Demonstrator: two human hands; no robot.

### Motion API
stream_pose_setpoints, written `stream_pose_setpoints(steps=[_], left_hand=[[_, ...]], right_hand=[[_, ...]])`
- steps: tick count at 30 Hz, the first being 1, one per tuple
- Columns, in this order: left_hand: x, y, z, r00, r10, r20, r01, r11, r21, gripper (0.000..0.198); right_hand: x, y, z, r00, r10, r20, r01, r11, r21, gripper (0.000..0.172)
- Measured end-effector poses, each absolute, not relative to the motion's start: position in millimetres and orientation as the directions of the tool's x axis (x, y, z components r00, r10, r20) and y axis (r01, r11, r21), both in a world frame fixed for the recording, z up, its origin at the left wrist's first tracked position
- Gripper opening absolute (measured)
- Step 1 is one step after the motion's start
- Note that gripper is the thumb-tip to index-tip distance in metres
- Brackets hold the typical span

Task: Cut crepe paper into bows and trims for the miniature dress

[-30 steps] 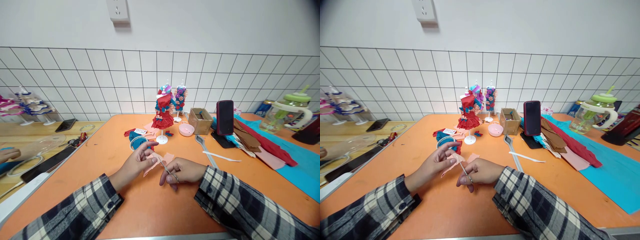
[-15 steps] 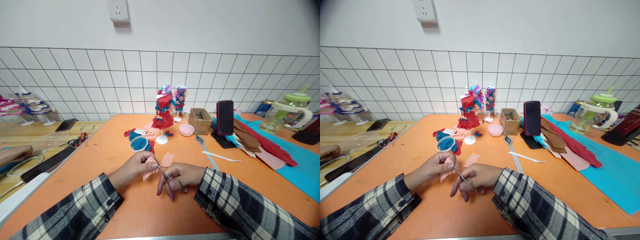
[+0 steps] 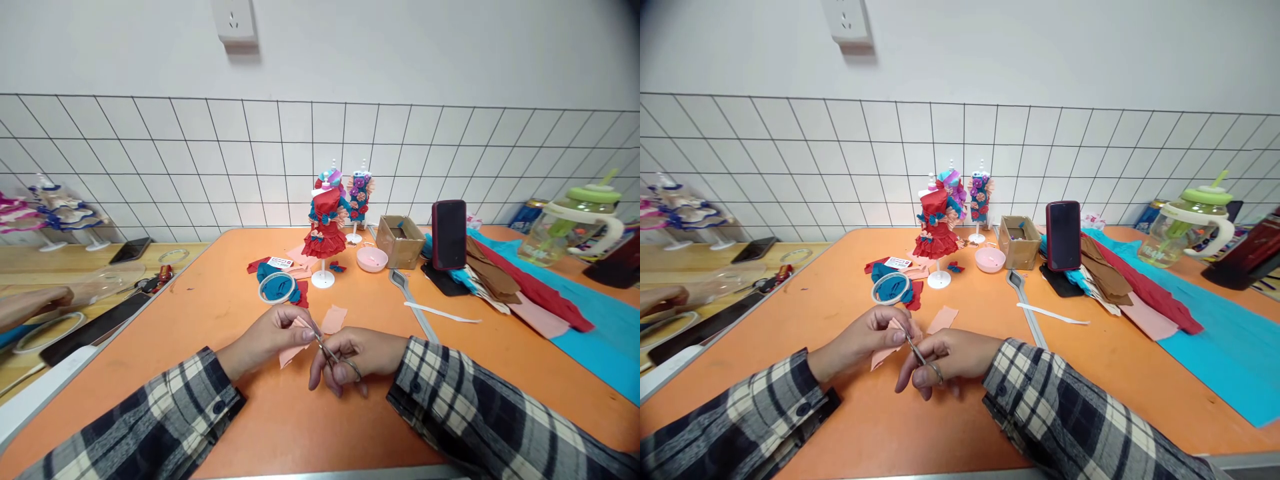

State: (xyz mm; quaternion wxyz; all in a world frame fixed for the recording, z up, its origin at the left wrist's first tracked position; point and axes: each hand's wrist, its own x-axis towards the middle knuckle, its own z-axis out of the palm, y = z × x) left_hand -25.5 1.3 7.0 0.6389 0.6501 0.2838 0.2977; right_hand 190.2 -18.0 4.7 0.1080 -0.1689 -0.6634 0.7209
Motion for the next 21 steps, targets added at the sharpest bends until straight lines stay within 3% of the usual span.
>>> stream_pose_setpoints(steps=[8, 13, 16, 21], left_hand=[[-28.1, 7.8, 6.3, 0.678, 0.734, 0.040, 0.088, -0.135, 0.987, 0.037], [-28.8, 10.1, 2.4, 0.743, 0.670, 0.004, 0.110, -0.128, 0.986, 0.033], [-28.7, 8.2, 3.8, 0.705, 0.709, 0.017, 0.123, -0.145, 0.982, 0.032], [-25.8, 2.7, 6.1, 0.580, 0.814, 0.010, -0.019, 0.001, 1.000, 0.036]], right_hand=[[190.2, -18.1, 2.9, -0.902, 0.414, -0.123, 0.068, -0.144, -0.987, 0.046], [190.9, -15.7, -1.1, -0.925, 0.354, -0.139, 0.061, -0.223, -0.973, 0.053], [192.0, -14.4, -0.5, -0.904, 0.401, -0.149, 0.065, -0.216, -0.974, 0.048], [192.1, -12.5, -1.0, -0.875, 0.471, -0.113, 0.000, -0.234, -0.972, 0.047]])
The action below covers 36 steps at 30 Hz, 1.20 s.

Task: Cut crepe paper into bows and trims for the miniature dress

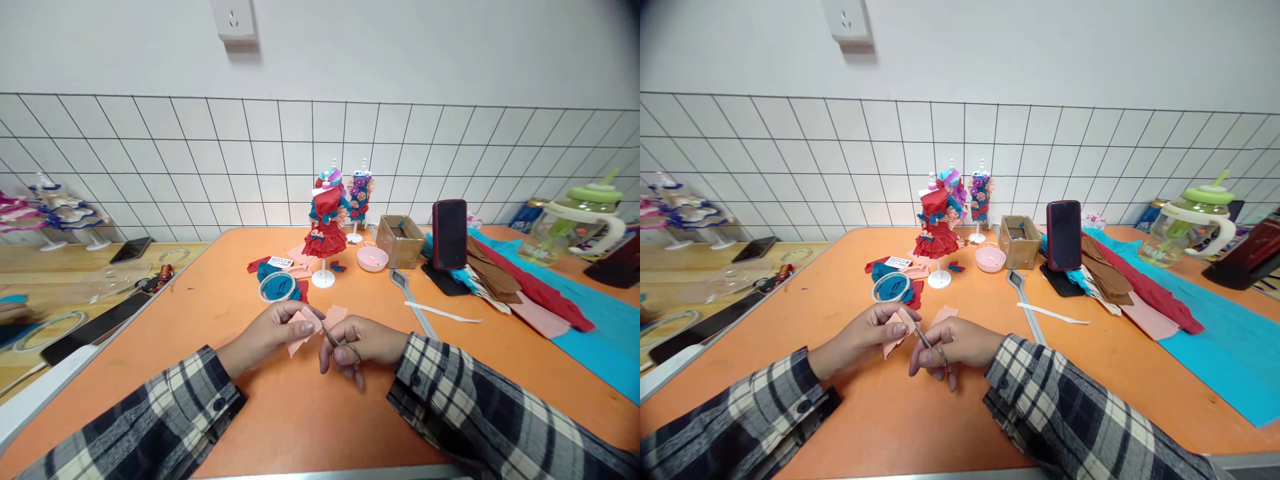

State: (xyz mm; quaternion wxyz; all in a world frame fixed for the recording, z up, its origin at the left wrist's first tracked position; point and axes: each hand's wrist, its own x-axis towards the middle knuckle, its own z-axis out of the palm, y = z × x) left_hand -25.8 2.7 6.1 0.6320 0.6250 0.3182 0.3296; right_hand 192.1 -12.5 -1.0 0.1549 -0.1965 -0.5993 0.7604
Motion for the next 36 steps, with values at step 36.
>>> stream_pose_setpoints(steps=[36], left_hand=[[-23.9, 6.2, 6.3, 0.759, 0.651, -0.010, 0.171, -0.185, 0.968, 0.029]], right_hand=[[187.1, -14.9, -12.3, -0.916, 0.365, -0.165, 0.069, -0.264, -0.962, 0.052]])
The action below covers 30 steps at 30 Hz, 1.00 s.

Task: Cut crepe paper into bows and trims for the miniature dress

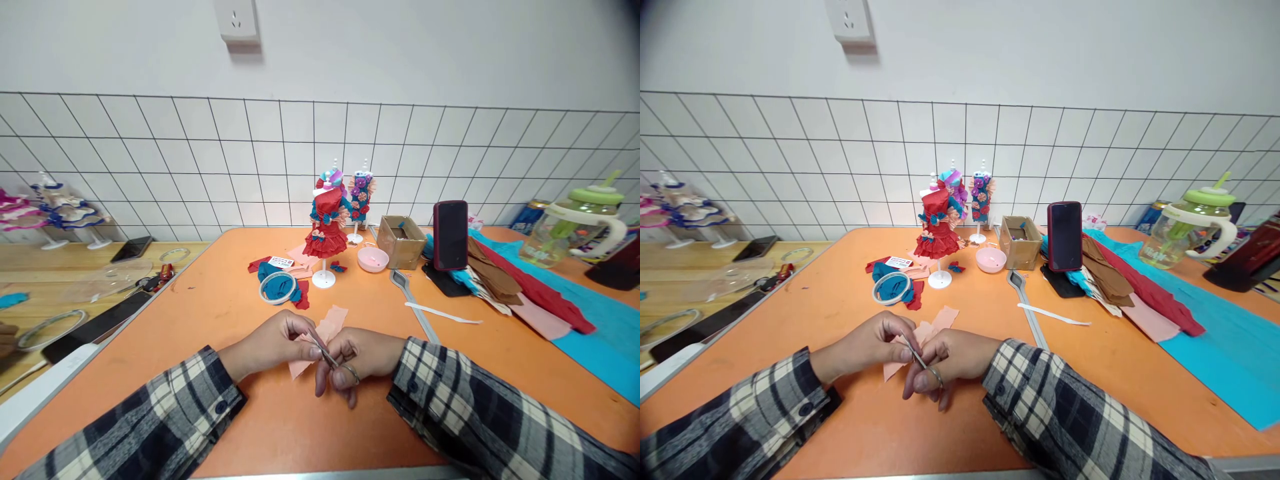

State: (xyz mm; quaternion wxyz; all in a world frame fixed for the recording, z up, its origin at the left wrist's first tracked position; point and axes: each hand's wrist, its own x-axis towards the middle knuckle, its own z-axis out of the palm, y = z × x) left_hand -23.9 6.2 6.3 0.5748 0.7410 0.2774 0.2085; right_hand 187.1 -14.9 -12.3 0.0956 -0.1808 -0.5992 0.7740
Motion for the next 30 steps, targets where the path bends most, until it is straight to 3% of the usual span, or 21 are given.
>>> stream_pose_setpoints(steps=[3, 8, 22, 27, 30], left_hand=[[-23.5, 6.5, 6.7, 0.766, 0.643, 0.024, 0.147, -0.210, 0.967, 0.028], [-23.6, 7.5, 6.2, 0.772, 0.635, -0.011, 0.185, -0.209, 0.960, 0.028], [-24.1, 8.5, 5.8, 0.771, 0.637, 0.003, 0.177, -0.219, 0.959, 0.028], [-24.2, 9.2, 4.8, 0.783, 0.622, -0.006, 0.183, -0.221, 0.958, 0.025], [-24.5, 9.1, 4.5, 0.782, 0.623, 0.016, 0.168, -0.235, 0.957, 0.024]], right_hand=[[186.7, -14.9, -15.3, -0.909, 0.375, -0.184, 0.096, -0.242, -0.966, 0.047], [185.3, -15.4, -17.5, -0.913, 0.372, -0.170, 0.057, -0.296, -0.953, 0.056], [183.4, -14.9, -18.8, -0.889, 0.409, -0.208, 0.130, -0.210, -0.969, 0.049], [183.6, -14.7, -19.2, -0.904, 0.389, -0.179, 0.071, -0.277, -0.958, 0.055], [183.4, -14.4, -20.8, -0.894, 0.407, -0.185, 0.092, -0.237, -0.967, 0.048]])
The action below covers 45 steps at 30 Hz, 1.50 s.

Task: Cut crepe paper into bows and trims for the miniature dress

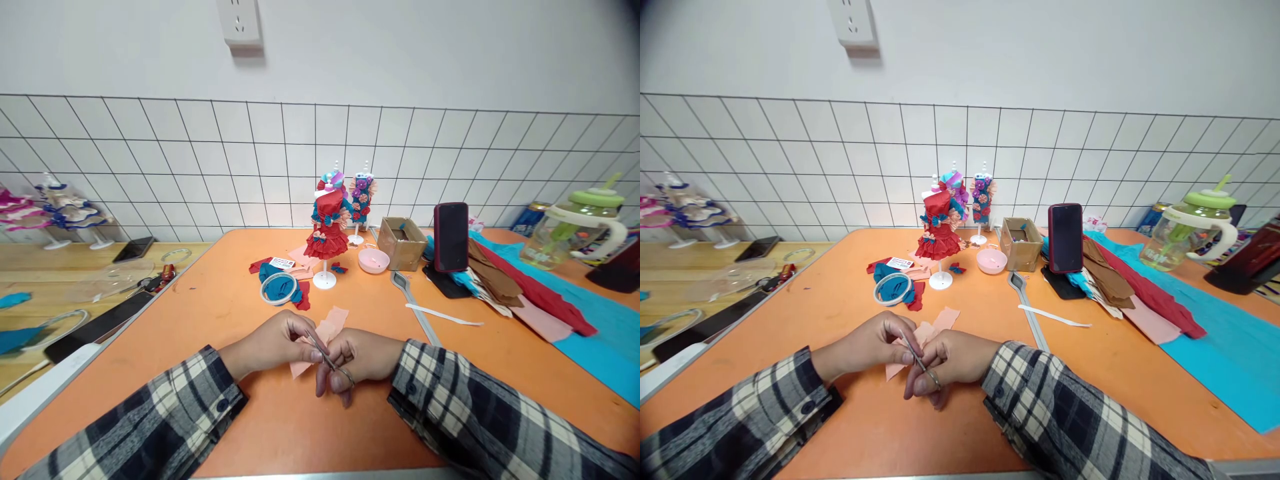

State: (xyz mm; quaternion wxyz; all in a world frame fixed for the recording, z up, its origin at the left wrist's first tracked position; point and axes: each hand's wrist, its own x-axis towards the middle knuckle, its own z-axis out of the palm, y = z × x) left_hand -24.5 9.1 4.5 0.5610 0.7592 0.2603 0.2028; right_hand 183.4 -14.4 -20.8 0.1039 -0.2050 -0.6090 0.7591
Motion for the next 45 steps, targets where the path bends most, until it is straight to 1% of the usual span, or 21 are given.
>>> stream_pose_setpoints(steps=[2, 6, 10, 12, 16, 19, 21, 23, 27, 30, 34, 37, 40, 42, 43, 45], left_hand=[[-24.7, 8.9, 4.7, 0.777, 0.629, 0.027, 0.163, -0.243, 0.956, 0.024], [-24.5, 8.8, 5.6, 0.778, 0.629, 0.003, 0.169, -0.213, 0.962, 0.026], [-23.3, 8.6, 6.5, 0.753, 0.658, 0.017, 0.163, -0.211, 0.964, 0.026], [-23.2, 8.6, 6.7, 0.743, 0.669, 0.013, 0.171, -0.210, 0.963, 0.028], [-24.2, 9.6, 5.8, 0.735, 0.677, 0.026, 0.187, -0.239, 0.953, 0.031], [-25.0, 10.6, 4.7, 0.744, 0.668, 0.019, 0.220, -0.272, 0.937, 0.030], [-25.1, 10.7, 4.2, 0.761, 0.649, 0.003, 0.233, -0.277, 0.932, 0.028], [-24.9, 10.4, 3.9, 0.769, 0.639, 0.009, 0.224, -0.283, 0.933, 0.026], [-23.8, 9.6, 4.5, 0.760, 0.649, 0.046, 0.192, -0.291, 0.937, 0.025], [-23.4, 9.8, 5.1, 0.761, 0.647, 0.043, 0.194, -0.290, 0.937, 0.025], [-23.7, 10.3, 5.0, 0.763, 0.645, 0.040, 0.218, -0.314, 0.924, 0.025], [-23.1, 10.0, 5.6, 0.744, 0.669, 0.015, 0.249, -0.297, 0.922, 0.028], [-22.2, 10.5, 6.6, 0.686, 0.727, 0.028, 0.265, -0.285, 0.921, 0.029], [-22.1, 11.5, 6.5, 0.637, 0.769, 0.049, 0.270, -0.282, 0.921, 0.029], [-22.3, 12.0, 6.2, 0.615, 0.786, 0.056, 0.271, -0.278, 0.922, 0.029], [-22.8, 12.6, 5.0, 0.591, 0.804, 0.066, 0.267, -0.272, 0.925, 0.030]], right_hand=[[182.9, -14.5, -21.0, -0.885, 0.422, -0.195, 0.112, -0.215, -0.970, 0.046], [182.3, -15.0, -19.5, -0.891, 0.413, -0.188, 0.084, -0.257, -0.963, 0.051], [182.6, -14.3, -19.5, -0.882, 0.441, -0.166, 0.097, -0.176, -0.980, 0.043], [183.0, -13.7, -19.8, -0.875, 0.450, -0.180, 0.114, -0.171, -0.979, 0.041], [185.9, -12.1, -17.0, -0.872, 0.439, -0.217, 0.135, -0.212, -0.968, 0.049], [189.8, -11.2, -12.5, -0.901, 0.387, -0.194, 0.124, -0.199, -0.972, 0.055], [191.5, -11.1, -10.7, -0.920, 0.349, -0.177, 0.112, -0.198, -0.974, 0.057], [191.6, -11.5, -10.6, -0.917, 0.355, -0.179, 0.117, -0.189, -0.975, 0.054], [188.5, -12.8, -13.4, -0.884, 0.411, -0.222, 0.172, -0.154, -0.973, 0.043], [187.1, -13.1, -13.7, -0.876, 0.419, -0.240, 0.190, -0.158, -0.969, 0.041], [189.0, -11.7, -8.6, -0.892, 0.394, -0.221, 0.164, -0.173, -0.971, 0.048], [192.4, -10.1, -3.3, -0.912, 0.361, -0.195, 0.131, -0.194, -0.972, 0.055], [197.1, -9.1, -0.1, -0.926, 0.335, -0.176, 0.113, -0.198, -0.974, 0.052], [200.2, -9.2, 0.6, -0.918, 0.381, -0.115, 0.044, -0.189, -0.981, 0.048], [201.3, -9.3, 0.7, -0.901, 0.428, -0.066, -0.013, -0.179, -0.984, 0.046], [201.8, -9.5, 1.0, -0.819, 0.572, 0.028, -0.121, -0.125, -0.985, 0.044]])
